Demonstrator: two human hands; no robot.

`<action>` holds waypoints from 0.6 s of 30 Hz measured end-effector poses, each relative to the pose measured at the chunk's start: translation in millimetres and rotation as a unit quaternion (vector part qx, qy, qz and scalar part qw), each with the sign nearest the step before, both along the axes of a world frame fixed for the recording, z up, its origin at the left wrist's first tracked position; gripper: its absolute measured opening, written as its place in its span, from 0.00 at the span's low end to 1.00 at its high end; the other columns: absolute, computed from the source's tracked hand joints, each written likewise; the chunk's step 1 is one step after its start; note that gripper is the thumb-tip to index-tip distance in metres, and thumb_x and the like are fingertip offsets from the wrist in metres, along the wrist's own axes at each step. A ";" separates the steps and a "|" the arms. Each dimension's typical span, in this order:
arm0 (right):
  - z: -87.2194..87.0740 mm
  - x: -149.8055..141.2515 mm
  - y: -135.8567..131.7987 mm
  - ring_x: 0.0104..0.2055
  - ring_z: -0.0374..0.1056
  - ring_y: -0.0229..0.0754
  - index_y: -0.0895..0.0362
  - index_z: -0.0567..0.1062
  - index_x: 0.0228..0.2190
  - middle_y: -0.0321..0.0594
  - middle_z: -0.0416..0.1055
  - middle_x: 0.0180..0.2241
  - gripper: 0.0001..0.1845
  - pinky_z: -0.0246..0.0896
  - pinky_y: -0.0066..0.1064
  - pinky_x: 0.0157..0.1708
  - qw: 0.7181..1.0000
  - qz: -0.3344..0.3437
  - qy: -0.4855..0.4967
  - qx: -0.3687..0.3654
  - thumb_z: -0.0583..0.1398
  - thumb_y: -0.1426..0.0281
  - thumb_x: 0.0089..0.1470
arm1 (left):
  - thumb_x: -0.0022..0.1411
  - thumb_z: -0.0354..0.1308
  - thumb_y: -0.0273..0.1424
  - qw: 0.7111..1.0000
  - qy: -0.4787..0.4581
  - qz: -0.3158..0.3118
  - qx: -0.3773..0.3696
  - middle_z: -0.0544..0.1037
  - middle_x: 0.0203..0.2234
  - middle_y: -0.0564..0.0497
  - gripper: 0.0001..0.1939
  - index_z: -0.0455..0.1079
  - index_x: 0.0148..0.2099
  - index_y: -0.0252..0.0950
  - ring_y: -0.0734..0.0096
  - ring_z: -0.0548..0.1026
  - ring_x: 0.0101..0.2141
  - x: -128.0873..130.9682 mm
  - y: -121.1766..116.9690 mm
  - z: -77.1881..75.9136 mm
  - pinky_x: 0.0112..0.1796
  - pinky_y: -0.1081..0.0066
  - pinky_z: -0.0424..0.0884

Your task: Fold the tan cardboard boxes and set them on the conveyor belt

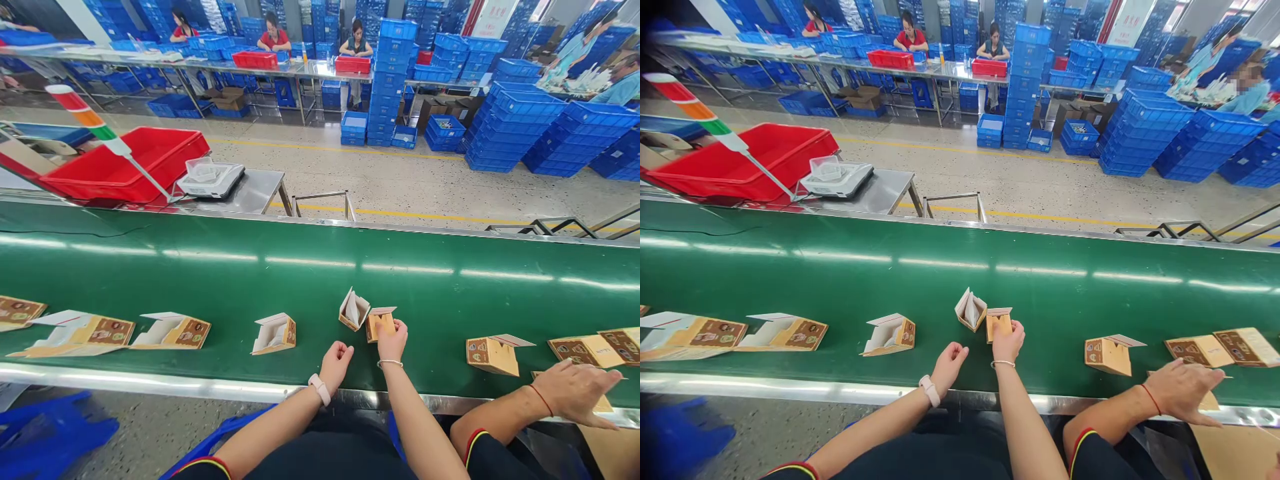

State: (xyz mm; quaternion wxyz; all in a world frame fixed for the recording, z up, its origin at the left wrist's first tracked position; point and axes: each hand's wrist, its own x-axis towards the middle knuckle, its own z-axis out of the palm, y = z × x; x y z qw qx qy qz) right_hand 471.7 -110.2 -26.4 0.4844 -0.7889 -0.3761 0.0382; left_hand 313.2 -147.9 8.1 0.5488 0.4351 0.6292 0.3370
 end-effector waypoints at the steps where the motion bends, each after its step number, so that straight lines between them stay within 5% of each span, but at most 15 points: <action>1: -1.7 3.2 1.6 0.29 0.64 0.46 0.51 0.67 0.35 0.38 0.66 0.28 0.16 0.60 0.35 0.28 1.000 0.000 0.005 0.003 0.61 0.58 0.45 | 0.51 0.60 0.46 0.999 0.023 0.024 0.035 0.64 0.21 0.57 0.18 0.62 0.31 0.37 0.72 0.65 0.24 0.9 5.9 0.8 0.30 0.70 0.65; 4: 1.0 6.4 0.1 0.33 0.66 0.48 0.53 0.67 0.38 0.40 0.68 0.30 0.17 0.61 0.37 0.30 1.000 -0.007 0.018 -0.005 0.60 0.58 0.47 | 0.42 0.68 0.41 0.976 0.105 0.093 0.166 0.69 0.40 0.46 0.32 0.61 0.47 0.36 0.58 0.70 0.42 12.7 28.1 1.9 0.45 0.58 0.67; 7: 15.0 2.6 -9.4 0.44 0.65 0.56 0.54 0.68 0.43 0.49 0.68 0.40 0.24 0.61 0.43 0.38 0.999 -0.001 -0.033 -0.030 0.61 0.56 0.45 | 0.36 0.71 0.36 0.960 0.143 0.083 0.225 0.64 0.51 0.40 0.44 0.56 0.55 0.36 0.46 0.64 0.54 32.9 50.1 -1.3 0.54 0.50 0.60; 11: 37.6 16.8 -22.0 0.48 0.62 0.60 0.55 0.69 0.43 0.52 0.66 0.45 0.25 0.54 0.54 0.46 0.986 0.061 -0.130 -0.079 0.63 0.58 0.42 | 0.46 0.65 0.32 0.963 0.110 -0.006 0.245 0.66 0.54 0.39 0.38 0.54 0.59 0.37 0.50 0.66 0.55 40.8 61.1 -11.8 0.54 0.51 0.62; 14: 48.3 48.2 -26.6 0.49 0.60 0.63 0.57 0.71 0.40 0.56 0.64 0.45 0.20 0.51 0.60 0.45 0.982 -0.009 -0.146 -0.123 0.61 0.61 0.44 | 0.53 0.61 0.35 0.953 0.067 -0.083 0.285 0.61 0.59 0.37 0.37 0.52 0.62 0.35 0.52 0.63 0.58 21.6 54.4 -20.2 0.53 0.55 0.66; 16: 50.5 64.6 -30.0 0.54 0.55 0.69 0.59 0.71 0.41 0.60 0.61 0.49 0.21 0.46 0.66 0.47 0.977 -0.049 -0.165 -0.122 0.60 0.60 0.47 | 0.58 0.57 0.35 0.935 0.064 -0.144 0.318 0.63 0.59 0.38 0.31 0.55 0.62 0.36 0.55 0.63 0.58 5.7 48.6 -24.3 0.52 0.57 0.67; 18: 48.7 67.6 -35.0 0.59 0.49 0.70 0.59 0.70 0.45 0.62 0.57 0.54 0.22 0.42 0.67 0.50 0.979 0.006 -0.187 -0.085 0.58 0.60 0.50 | 0.61 0.53 0.34 0.903 0.087 -0.202 0.368 0.67 0.56 0.40 0.25 0.59 0.60 0.37 0.58 0.63 0.58 -5.0 45.8 -26.4 0.53 0.55 0.65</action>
